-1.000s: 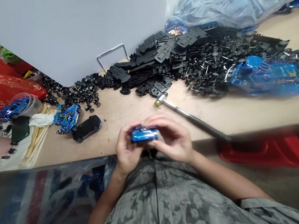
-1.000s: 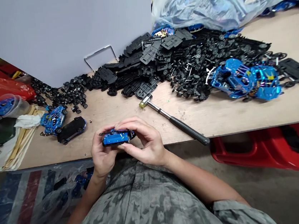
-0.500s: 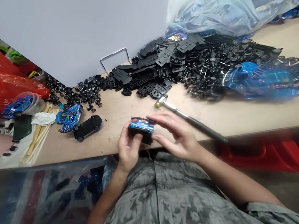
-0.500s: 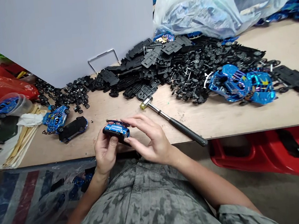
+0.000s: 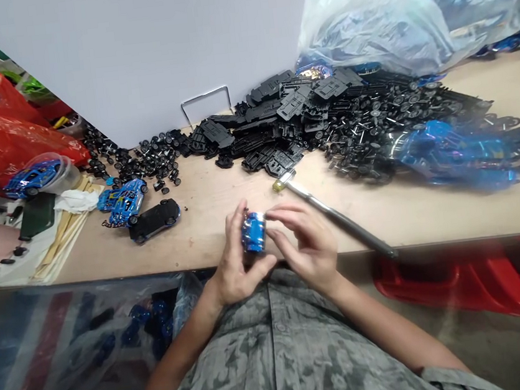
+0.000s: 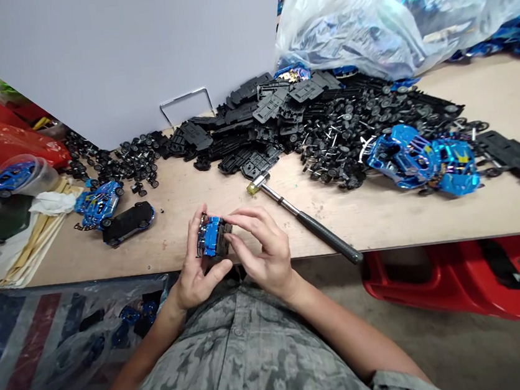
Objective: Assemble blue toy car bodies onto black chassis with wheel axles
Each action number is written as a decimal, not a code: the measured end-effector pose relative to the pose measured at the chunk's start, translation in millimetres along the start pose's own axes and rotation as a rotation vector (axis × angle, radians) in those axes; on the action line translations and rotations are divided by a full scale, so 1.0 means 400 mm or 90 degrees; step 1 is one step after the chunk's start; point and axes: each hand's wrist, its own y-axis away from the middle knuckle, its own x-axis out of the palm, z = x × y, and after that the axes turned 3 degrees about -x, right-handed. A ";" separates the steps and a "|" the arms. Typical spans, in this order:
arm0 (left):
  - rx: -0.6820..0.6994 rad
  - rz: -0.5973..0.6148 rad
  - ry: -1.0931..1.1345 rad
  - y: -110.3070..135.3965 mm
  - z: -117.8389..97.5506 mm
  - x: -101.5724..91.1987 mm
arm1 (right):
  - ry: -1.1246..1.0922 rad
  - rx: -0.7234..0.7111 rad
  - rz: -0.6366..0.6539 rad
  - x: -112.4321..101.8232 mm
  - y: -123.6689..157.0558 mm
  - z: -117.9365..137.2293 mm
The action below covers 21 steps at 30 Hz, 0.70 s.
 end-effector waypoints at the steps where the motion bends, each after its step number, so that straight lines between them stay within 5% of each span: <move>1: 0.003 0.011 -0.013 -0.002 -0.002 -0.008 | -0.018 0.032 0.011 -0.002 0.000 0.003; 12: 0.055 0.017 -0.089 -0.026 -0.023 -0.062 | -0.145 0.288 0.205 -0.033 -0.029 0.066; 21: 0.175 0.000 -0.310 -0.024 -0.032 -0.055 | 0.017 0.161 0.226 -0.035 -0.040 0.088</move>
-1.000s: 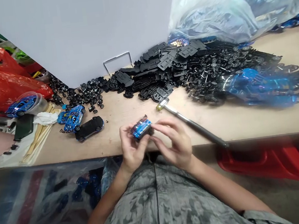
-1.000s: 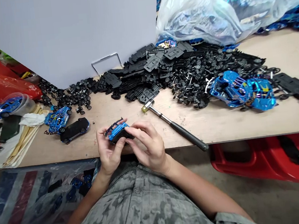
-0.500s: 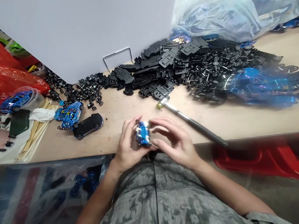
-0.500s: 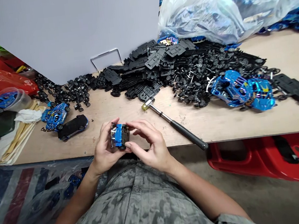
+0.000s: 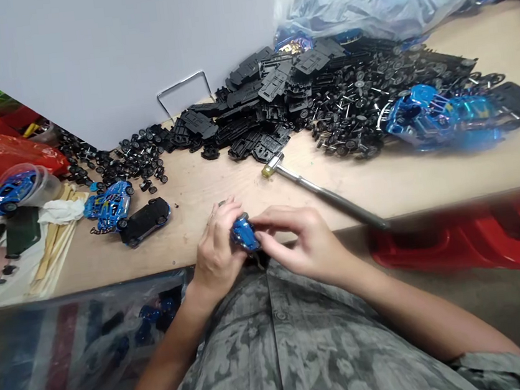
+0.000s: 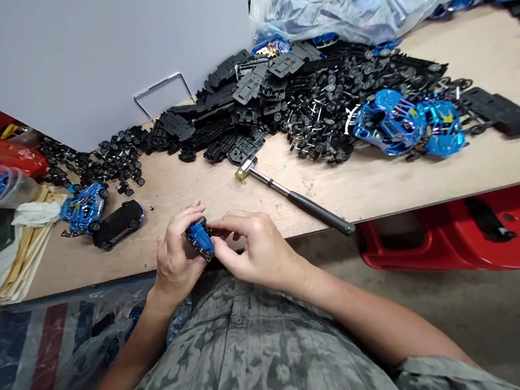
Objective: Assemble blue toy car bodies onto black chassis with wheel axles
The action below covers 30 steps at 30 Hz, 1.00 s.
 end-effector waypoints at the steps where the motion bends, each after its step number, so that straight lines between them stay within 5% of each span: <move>1: 0.001 0.001 -0.001 -0.002 -0.002 -0.001 | 0.013 -0.005 -0.004 0.002 0.001 0.001; 20: 0.054 -0.023 -0.013 -0.010 -0.014 0.012 | 0.069 -0.046 -0.049 0.015 0.001 -0.011; 25: -0.129 0.071 0.206 -0.024 -0.013 -0.024 | -0.020 -0.055 -0.044 -0.020 -0.009 -0.026; 30: -0.316 0.157 0.423 -0.043 -0.002 -0.064 | 0.117 -0.302 0.004 -0.041 -0.022 -0.046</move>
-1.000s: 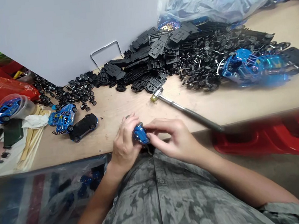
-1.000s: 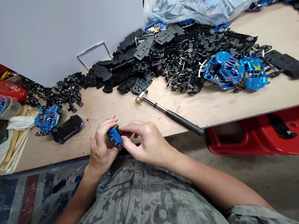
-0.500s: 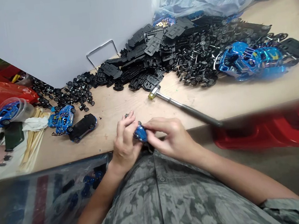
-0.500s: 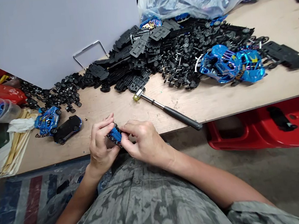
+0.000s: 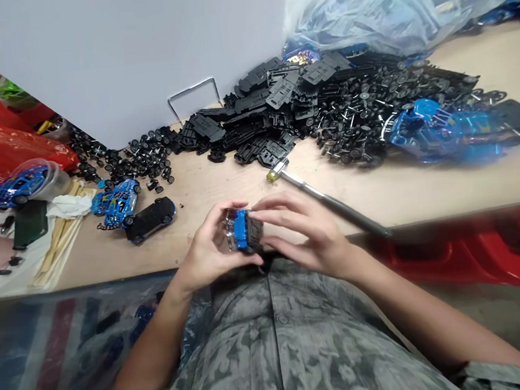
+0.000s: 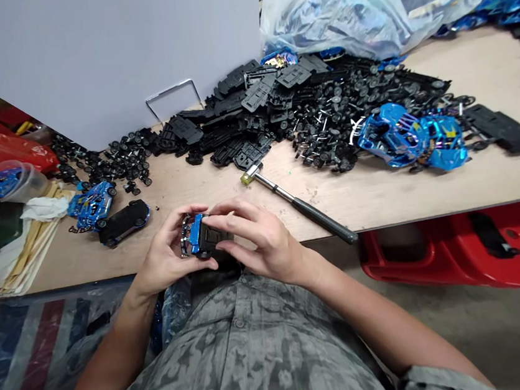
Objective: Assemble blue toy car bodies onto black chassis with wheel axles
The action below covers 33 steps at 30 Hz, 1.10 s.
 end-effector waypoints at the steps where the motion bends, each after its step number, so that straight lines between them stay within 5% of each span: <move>1: -0.022 0.008 0.035 -0.002 -0.001 -0.004 | 0.012 -0.027 0.013 0.001 -0.002 -0.003; 10: -0.086 0.019 0.248 -0.007 0.029 -0.003 | 0.022 -0.048 0.096 0.003 -0.038 -0.012; 16: -0.072 -0.037 0.373 0.001 0.062 0.017 | 0.001 -0.040 0.043 0.013 -0.038 -0.019; 24: -0.122 0.021 0.497 -0.032 0.064 0.032 | 0.004 0.055 -0.003 0.042 -0.039 -0.061; 29: -0.157 0.035 0.469 -0.068 0.060 0.026 | -0.063 0.141 0.066 0.019 -0.059 -0.094; 33: -0.098 -0.077 0.385 -0.094 0.065 0.020 | -0.067 0.137 0.045 -0.003 -0.065 -0.102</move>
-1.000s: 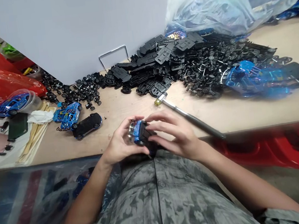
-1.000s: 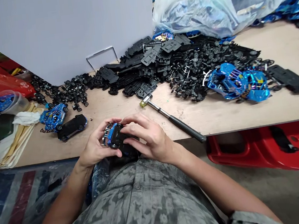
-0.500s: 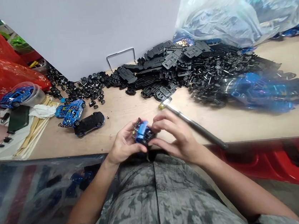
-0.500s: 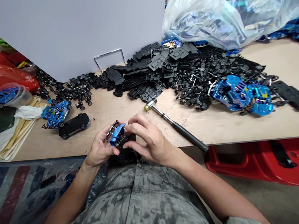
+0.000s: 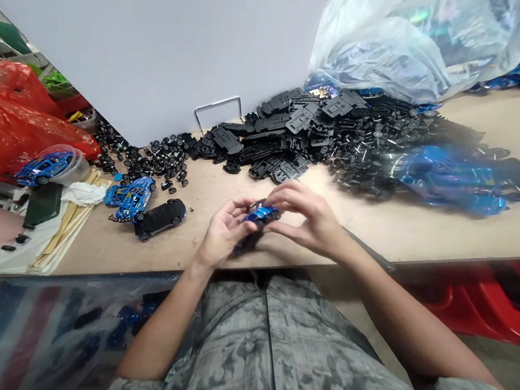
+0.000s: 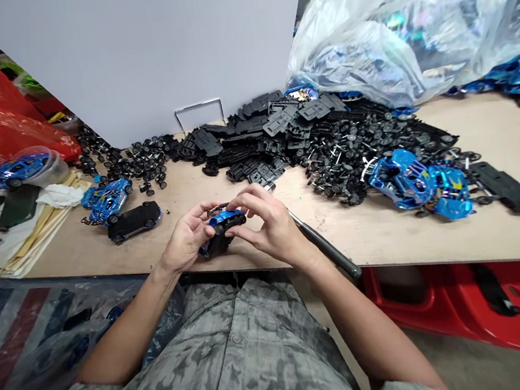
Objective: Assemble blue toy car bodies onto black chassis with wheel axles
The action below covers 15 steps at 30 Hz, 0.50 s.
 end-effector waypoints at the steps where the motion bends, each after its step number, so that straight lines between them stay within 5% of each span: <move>1: 0.034 -0.035 -0.013 -0.005 0.003 0.000 | 0.005 -0.005 -0.020 -0.001 0.001 -0.001; 9: 0.204 -0.201 -0.015 0.034 0.032 0.055 | 0.142 -0.136 -0.016 0.022 0.056 -0.012; 12: 0.064 -0.268 0.202 0.051 0.034 0.078 | 0.249 -0.213 -0.118 0.043 0.092 -0.028; 15: -0.180 -0.181 0.395 0.043 0.037 0.089 | 0.304 -0.286 -0.085 0.070 0.116 -0.044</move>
